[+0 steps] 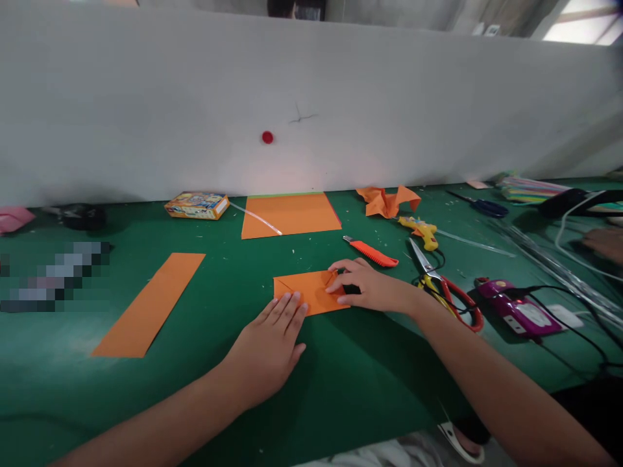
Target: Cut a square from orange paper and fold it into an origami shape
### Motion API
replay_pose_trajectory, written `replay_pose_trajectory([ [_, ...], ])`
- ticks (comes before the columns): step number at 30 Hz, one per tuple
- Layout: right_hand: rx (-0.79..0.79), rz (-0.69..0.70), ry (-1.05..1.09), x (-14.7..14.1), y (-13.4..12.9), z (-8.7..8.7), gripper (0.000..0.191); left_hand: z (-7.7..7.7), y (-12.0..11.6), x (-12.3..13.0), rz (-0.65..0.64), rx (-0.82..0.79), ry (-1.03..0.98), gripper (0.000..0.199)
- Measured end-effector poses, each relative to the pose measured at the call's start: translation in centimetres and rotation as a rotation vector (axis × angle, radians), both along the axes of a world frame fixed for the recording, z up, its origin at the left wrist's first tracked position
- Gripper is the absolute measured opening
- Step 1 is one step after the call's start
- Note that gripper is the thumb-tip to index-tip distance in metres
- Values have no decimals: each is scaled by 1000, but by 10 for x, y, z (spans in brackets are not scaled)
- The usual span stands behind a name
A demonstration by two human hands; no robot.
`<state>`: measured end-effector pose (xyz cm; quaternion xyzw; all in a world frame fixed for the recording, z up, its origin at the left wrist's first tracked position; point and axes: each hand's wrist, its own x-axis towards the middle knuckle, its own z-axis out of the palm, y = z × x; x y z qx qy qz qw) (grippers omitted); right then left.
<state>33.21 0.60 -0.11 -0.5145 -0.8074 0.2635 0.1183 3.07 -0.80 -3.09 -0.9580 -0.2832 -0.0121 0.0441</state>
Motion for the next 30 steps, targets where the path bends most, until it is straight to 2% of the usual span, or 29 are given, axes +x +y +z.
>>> replay_pose_trajectory([
  [8, 6, 3, 20, 0, -1, -1, 28, 10, -2, -8, -54, -132, -2, 85],
  [20, 19, 12, 10, -1, -2, 1, 26, 11, -2, -7, -57, -153, -4, 88],
  [25, 193, -15, 79, -17, -12, 4, 21, 14, 0, -7, -61, -165, 18, 88],
  [30, 306, 123, 3, -40, -24, 6, 26, 17, 2, -7, -81, -170, 10, 90],
])
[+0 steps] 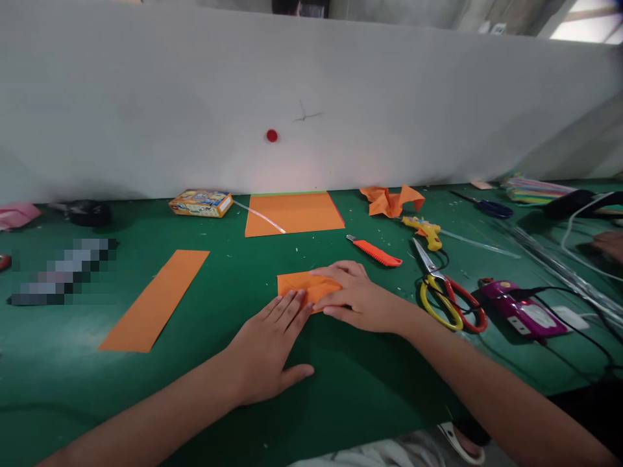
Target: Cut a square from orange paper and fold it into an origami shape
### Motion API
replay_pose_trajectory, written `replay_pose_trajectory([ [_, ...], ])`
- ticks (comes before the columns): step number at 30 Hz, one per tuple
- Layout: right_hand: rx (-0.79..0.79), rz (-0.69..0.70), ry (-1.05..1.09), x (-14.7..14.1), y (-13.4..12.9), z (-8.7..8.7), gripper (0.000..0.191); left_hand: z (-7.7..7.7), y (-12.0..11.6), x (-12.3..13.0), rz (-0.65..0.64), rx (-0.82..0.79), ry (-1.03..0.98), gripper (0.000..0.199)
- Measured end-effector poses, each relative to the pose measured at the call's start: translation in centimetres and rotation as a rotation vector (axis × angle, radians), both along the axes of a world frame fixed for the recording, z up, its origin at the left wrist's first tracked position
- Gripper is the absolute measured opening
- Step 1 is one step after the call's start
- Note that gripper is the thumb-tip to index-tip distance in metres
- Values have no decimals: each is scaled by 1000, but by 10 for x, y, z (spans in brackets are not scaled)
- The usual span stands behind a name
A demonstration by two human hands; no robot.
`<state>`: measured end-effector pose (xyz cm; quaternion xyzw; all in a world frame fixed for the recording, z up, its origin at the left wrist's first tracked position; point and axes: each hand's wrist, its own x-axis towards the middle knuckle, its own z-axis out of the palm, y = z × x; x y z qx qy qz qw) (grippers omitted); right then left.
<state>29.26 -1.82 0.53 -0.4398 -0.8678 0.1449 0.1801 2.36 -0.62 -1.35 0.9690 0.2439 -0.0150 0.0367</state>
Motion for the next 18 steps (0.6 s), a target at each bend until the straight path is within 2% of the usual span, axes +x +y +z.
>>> replay_pose_trajectory([
  [4, -9, 23, -29, -7, -2, -1, 31, 1, 0, 1, 15, -22, 34, 91],
  [18, -19, 25, -100, -6, -3, 0, 33, 3, 0, 0, 14, -20, 17, 90],
])
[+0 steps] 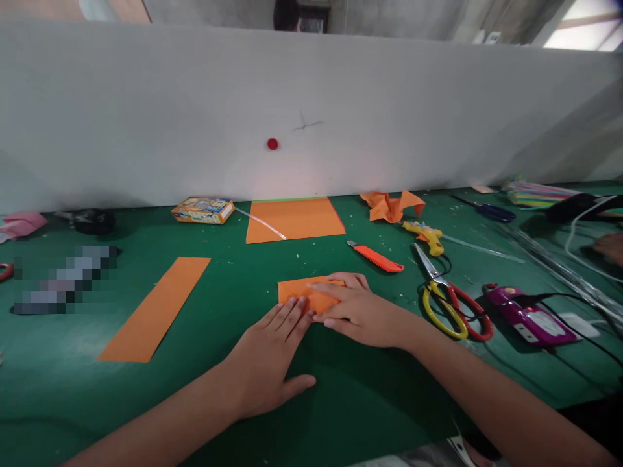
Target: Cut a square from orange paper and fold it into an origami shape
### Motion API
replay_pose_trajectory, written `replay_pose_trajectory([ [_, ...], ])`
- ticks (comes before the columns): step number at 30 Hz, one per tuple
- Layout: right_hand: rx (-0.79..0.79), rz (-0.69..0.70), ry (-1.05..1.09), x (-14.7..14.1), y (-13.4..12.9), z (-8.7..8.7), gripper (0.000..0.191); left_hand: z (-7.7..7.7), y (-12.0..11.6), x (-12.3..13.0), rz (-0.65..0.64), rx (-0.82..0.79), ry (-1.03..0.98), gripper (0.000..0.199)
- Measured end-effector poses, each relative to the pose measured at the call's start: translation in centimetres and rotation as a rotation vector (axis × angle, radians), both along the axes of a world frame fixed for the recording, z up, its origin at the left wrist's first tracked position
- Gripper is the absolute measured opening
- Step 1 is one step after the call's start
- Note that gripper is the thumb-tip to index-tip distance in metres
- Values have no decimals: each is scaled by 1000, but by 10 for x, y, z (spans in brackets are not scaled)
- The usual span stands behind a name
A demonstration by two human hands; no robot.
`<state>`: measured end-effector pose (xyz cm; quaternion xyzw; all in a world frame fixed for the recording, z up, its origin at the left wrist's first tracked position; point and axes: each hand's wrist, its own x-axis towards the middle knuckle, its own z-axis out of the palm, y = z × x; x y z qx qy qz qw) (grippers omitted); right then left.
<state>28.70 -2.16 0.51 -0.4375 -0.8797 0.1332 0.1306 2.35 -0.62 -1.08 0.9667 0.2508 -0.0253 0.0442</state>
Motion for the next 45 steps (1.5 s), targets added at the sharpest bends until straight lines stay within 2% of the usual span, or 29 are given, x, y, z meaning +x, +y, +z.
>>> replay_pose_trajectory([
  [9, -57, 15, -12, 5, 5, -2, 33, -3, 1, -1, -9, 20, -30, 90],
  [19, -326, -110, 53, 18, 9, 9, 37, -3, 1, -2, -12, 29, -33, 89],
  [28, -368, -157, 23, 32, 12, 15, 37, -1, 1, 0, 2, 8, 16, 89],
  [35, -443, -185, -4, 44, 13, 25, 42, -3, 1, -1, 13, 5, -22, 89],
  [40, -441, -204, -39, 53, 14, 22, 36, 1, 0, 1, 13, -18, 21, 89],
  [45, -441, -183, -56, 60, 17, 16, 34, 1, 1, 0, 6, 1, -20, 88],
])
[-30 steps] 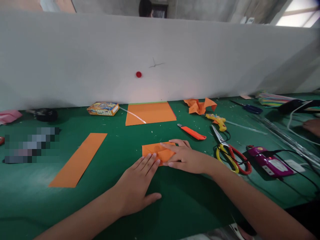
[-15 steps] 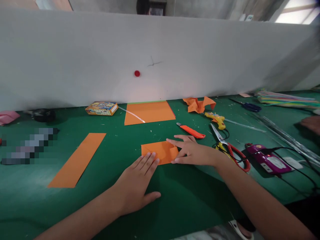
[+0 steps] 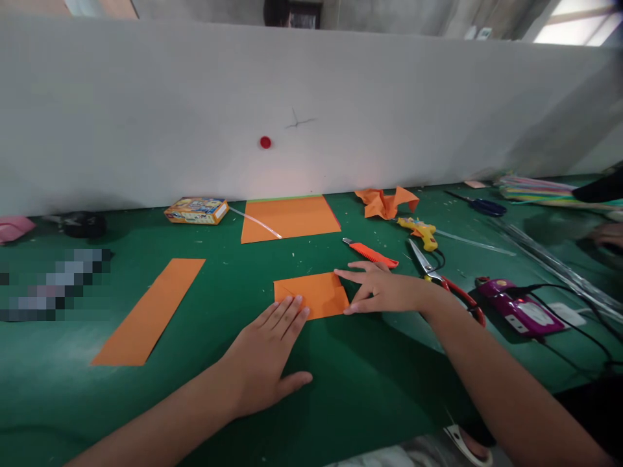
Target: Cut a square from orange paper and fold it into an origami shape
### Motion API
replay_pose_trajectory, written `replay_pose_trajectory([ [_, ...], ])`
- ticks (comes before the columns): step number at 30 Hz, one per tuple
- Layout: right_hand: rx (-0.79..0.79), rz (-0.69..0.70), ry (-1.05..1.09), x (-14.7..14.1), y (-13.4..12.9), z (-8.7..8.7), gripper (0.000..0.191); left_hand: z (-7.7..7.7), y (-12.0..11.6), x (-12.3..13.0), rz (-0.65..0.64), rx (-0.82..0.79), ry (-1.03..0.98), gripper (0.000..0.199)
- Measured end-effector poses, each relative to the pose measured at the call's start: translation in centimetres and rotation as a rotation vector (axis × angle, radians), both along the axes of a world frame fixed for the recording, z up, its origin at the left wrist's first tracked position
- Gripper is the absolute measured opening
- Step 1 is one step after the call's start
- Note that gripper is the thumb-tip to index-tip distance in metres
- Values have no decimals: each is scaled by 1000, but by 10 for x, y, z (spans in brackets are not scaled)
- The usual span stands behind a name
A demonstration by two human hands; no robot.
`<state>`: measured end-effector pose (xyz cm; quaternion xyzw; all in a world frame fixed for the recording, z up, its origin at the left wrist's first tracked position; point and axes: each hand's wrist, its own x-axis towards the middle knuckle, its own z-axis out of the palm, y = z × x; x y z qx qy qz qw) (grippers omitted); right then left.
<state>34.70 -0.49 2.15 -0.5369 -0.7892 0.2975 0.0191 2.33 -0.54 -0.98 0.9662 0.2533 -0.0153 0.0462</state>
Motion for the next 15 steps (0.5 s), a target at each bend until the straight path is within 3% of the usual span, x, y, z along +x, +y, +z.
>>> replay_pose_trajectory([
  [8, 73, 12, -9, 16, 5, -8, 34, -3, 0, 0, -9, -7, 4, 89],
  [15, 1, 1, 12, 20, 7, -8, 27, -4, 1, 0, -1, -2, 2, 89],
])
